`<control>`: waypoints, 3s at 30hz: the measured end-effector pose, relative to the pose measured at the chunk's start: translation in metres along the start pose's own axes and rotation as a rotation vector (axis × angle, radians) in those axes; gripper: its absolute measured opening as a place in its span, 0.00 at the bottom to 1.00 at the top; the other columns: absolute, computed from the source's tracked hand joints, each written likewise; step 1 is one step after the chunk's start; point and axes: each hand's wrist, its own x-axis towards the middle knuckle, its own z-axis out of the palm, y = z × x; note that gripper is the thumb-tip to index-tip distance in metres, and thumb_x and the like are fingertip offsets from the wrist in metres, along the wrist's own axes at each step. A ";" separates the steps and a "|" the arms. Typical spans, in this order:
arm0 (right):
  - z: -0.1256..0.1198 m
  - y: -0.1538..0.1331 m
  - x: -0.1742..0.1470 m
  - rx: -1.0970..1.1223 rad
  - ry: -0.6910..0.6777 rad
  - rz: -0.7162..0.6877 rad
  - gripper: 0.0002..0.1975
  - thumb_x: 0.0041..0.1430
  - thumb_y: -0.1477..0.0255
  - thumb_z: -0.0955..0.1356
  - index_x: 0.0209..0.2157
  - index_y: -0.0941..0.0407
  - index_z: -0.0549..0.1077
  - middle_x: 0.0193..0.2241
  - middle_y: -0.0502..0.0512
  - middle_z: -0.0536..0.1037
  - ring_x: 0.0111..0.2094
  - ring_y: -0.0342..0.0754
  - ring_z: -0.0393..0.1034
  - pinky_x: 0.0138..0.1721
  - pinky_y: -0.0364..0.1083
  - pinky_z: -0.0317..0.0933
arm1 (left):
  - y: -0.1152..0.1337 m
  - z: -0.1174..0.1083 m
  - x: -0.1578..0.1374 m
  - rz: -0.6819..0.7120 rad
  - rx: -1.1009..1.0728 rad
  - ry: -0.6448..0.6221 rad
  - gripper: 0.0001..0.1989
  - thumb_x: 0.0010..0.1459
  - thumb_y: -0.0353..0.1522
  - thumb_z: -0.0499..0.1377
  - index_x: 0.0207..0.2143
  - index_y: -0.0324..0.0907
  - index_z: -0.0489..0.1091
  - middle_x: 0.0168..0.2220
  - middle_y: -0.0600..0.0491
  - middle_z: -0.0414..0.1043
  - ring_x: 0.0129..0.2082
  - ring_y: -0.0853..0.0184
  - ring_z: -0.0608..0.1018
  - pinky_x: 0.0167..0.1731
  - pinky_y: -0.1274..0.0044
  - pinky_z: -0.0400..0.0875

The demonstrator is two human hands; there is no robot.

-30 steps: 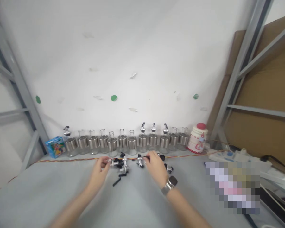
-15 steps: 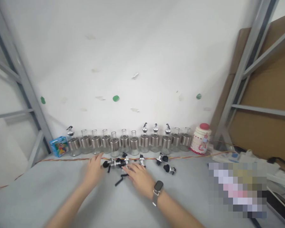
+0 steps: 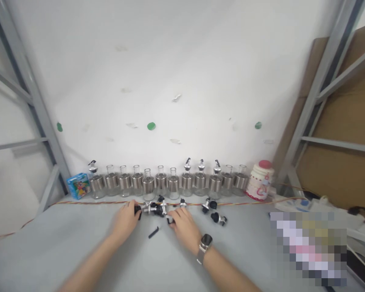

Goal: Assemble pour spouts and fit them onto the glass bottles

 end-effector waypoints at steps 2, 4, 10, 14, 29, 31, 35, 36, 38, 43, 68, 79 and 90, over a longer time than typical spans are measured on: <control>0.000 0.004 0.001 0.051 0.073 0.030 0.12 0.51 0.80 0.63 0.38 0.54 0.68 0.36 0.56 0.70 0.40 0.52 0.61 0.43 0.51 0.56 | 0.002 -0.001 0.001 -0.019 -0.103 0.039 0.05 0.51 0.29 0.52 0.33 0.40 0.63 0.34 0.48 0.66 0.37 0.59 0.70 0.37 0.70 0.61; 0.000 0.010 0.003 0.168 0.174 0.101 0.10 0.52 0.77 0.63 0.38 0.55 0.68 0.35 0.55 0.70 0.39 0.51 0.62 0.42 0.51 0.57 | 0.005 -0.004 0.002 -0.030 -0.227 0.086 0.07 0.53 0.32 0.50 0.35 0.41 0.62 0.36 0.48 0.64 0.38 0.60 0.70 0.38 0.69 0.63; -0.010 0.015 0.009 0.931 0.214 0.452 0.17 0.45 0.63 0.68 0.35 0.58 0.67 0.25 0.51 0.71 0.26 0.46 0.66 0.31 0.47 0.60 | 0.023 -0.011 -0.002 -0.026 -0.658 0.028 0.13 0.50 0.39 0.52 0.37 0.41 0.62 0.35 0.50 0.66 0.32 0.64 0.74 0.24 0.76 0.68; -0.019 0.003 0.007 1.306 0.092 0.522 0.21 0.44 0.63 0.69 0.39 0.58 0.67 0.24 0.49 0.70 0.24 0.41 0.66 0.30 0.44 0.59 | 0.038 -0.008 -0.013 -0.012 -0.843 -0.116 0.14 0.44 0.37 0.58 0.35 0.39 0.66 0.30 0.52 0.70 0.27 0.65 0.74 0.21 0.78 0.69; -0.007 -0.013 0.003 0.911 -0.048 0.347 0.15 0.46 0.68 0.68 0.37 0.57 0.74 0.22 0.49 0.72 0.23 0.42 0.62 0.25 0.42 0.57 | 0.048 -0.006 -0.031 -0.282 -1.266 -0.484 0.23 0.45 0.32 0.62 0.45 0.40 0.61 0.28 0.50 0.74 0.26 0.66 0.77 0.27 0.77 0.72; -0.004 -0.011 0.003 0.897 -0.054 0.350 0.16 0.46 0.68 0.67 0.38 0.58 0.73 0.24 0.51 0.73 0.23 0.43 0.62 0.26 0.42 0.58 | 0.049 -0.009 -0.031 -0.364 -1.335 -0.476 0.24 0.46 0.28 0.62 0.46 0.40 0.60 0.30 0.47 0.75 0.29 0.67 0.78 0.29 0.79 0.72; 0.001 -0.006 0.002 0.843 -0.022 0.362 0.21 0.46 0.65 0.67 0.43 0.58 0.71 0.24 0.51 0.71 0.22 0.43 0.61 0.25 0.43 0.58 | 0.050 -0.012 -0.029 -0.439 -1.479 -0.470 0.22 0.47 0.27 0.61 0.46 0.39 0.61 0.36 0.44 0.74 0.38 0.64 0.76 0.37 0.78 0.70; 0.002 -0.005 0.001 0.815 0.011 0.357 0.22 0.47 0.64 0.66 0.44 0.58 0.70 0.24 0.51 0.71 0.23 0.43 0.61 0.26 0.44 0.59 | 0.050 -0.012 -0.029 -0.440 -1.506 -0.477 0.19 0.48 0.29 0.61 0.44 0.38 0.62 0.36 0.44 0.74 0.38 0.64 0.76 0.38 0.78 0.70; 0.004 -0.003 0.001 0.762 0.083 0.330 0.22 0.49 0.61 0.64 0.44 0.58 0.70 0.24 0.51 0.69 0.23 0.43 0.61 0.27 0.44 0.59 | 0.051 -0.011 -0.029 -0.437 -1.524 -0.467 0.15 0.50 0.33 0.60 0.40 0.37 0.66 0.34 0.45 0.74 0.35 0.65 0.76 0.38 0.76 0.70; -0.004 -0.009 0.003 0.829 0.143 0.338 0.23 0.50 0.58 0.63 0.42 0.60 0.69 0.20 0.49 0.66 0.21 0.43 0.61 0.26 0.44 0.59 | 0.054 -0.010 -0.031 -0.350 -1.431 -0.385 0.16 0.44 0.33 0.63 0.38 0.38 0.67 0.32 0.50 0.73 0.28 0.69 0.75 0.32 0.79 0.69; -0.022 -0.035 -0.009 0.474 0.124 0.082 0.07 0.59 0.71 0.59 0.36 0.55 0.67 0.33 0.52 0.72 0.35 0.44 0.66 0.37 0.43 0.58 | 0.059 0.001 -0.045 0.013 -1.153 -0.395 0.24 0.39 0.29 0.64 0.39 0.42 0.59 0.22 0.62 0.61 0.17 0.75 0.67 0.14 0.83 0.61; -0.014 -0.032 -0.002 0.850 -0.025 0.318 0.15 0.51 0.60 0.64 0.30 0.59 0.68 0.21 0.50 0.70 0.24 0.43 0.66 0.29 0.44 0.61 | 0.059 0.007 -0.053 -0.013 -1.113 -0.229 0.13 0.54 0.42 0.51 0.35 0.43 0.56 0.25 0.60 0.61 0.18 0.76 0.65 0.19 0.82 0.59; -0.007 -0.040 -0.013 0.725 -0.092 0.220 0.10 0.57 0.63 0.60 0.29 0.56 0.61 0.21 0.48 0.67 0.24 0.42 0.63 0.28 0.42 0.58 | 0.055 0.001 -0.058 0.173 -0.630 -0.179 0.15 0.58 0.40 0.44 0.27 0.43 0.63 0.20 0.56 0.62 0.21 0.68 0.64 0.24 0.78 0.56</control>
